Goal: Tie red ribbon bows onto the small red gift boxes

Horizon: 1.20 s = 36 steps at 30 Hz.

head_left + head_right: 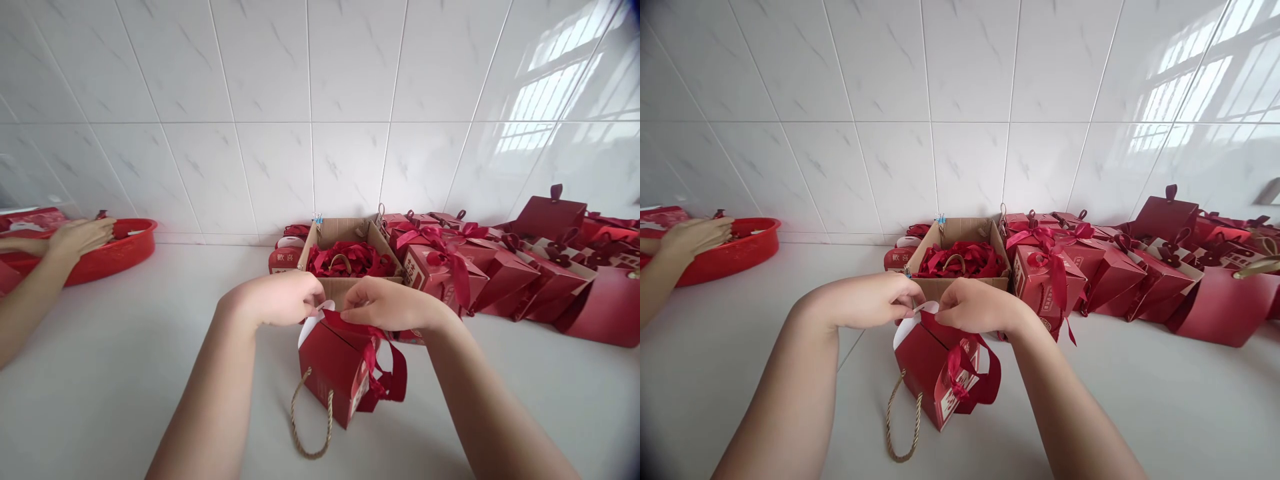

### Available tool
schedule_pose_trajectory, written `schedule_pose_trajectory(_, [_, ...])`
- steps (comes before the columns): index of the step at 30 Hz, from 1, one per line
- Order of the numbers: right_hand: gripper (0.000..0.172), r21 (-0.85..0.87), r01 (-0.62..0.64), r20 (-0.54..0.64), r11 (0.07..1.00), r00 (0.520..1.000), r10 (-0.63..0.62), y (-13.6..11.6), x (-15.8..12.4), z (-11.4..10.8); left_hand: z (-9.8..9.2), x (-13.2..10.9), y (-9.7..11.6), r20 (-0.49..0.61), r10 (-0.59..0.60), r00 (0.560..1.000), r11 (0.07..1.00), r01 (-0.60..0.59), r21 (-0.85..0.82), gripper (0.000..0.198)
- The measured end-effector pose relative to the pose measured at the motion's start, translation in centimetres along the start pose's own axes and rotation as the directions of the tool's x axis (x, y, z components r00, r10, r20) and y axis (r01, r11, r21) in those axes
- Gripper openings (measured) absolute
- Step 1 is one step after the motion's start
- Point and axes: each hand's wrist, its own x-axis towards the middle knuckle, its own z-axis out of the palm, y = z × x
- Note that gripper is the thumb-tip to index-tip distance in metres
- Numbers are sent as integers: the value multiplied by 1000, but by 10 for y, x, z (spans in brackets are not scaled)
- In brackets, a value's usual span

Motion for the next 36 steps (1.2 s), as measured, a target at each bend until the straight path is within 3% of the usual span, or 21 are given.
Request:
schedule_pose_trajectory(3, [26, -26, -26, 22, 999, 999, 27, 2, 0, 1, 0, 1, 0, 66, -22, 998, 999, 25, -47, 15])
schedule_pose_trajectory(11, [23, -11, 2, -30, 1000, 1000, -2, -1, 7, 5, 0, 1, 1, 61, -54, 997, 997, 57, -53, 8])
schedule_pose_trajectory(20, [20, -77, -44, -7, 996, 999, 43, 3, 13, 9, 1, 0, 2, 59, -65, 996, 992, 71, -102, 6])
schedule_pose_trajectory(31, [24, 10, -14, -25, 1000, 1000, 15, 2, 8, 6, 2, 1, 1, 43, -81, 996, 992, 84, -95, 12])
schedule_pose_trajectory(36, [21, 76, -37, -12, 996, 999, 38, -2, 9, 9, 1, 1, 0, 55, -76, 996, 994, 80, -76, 3])
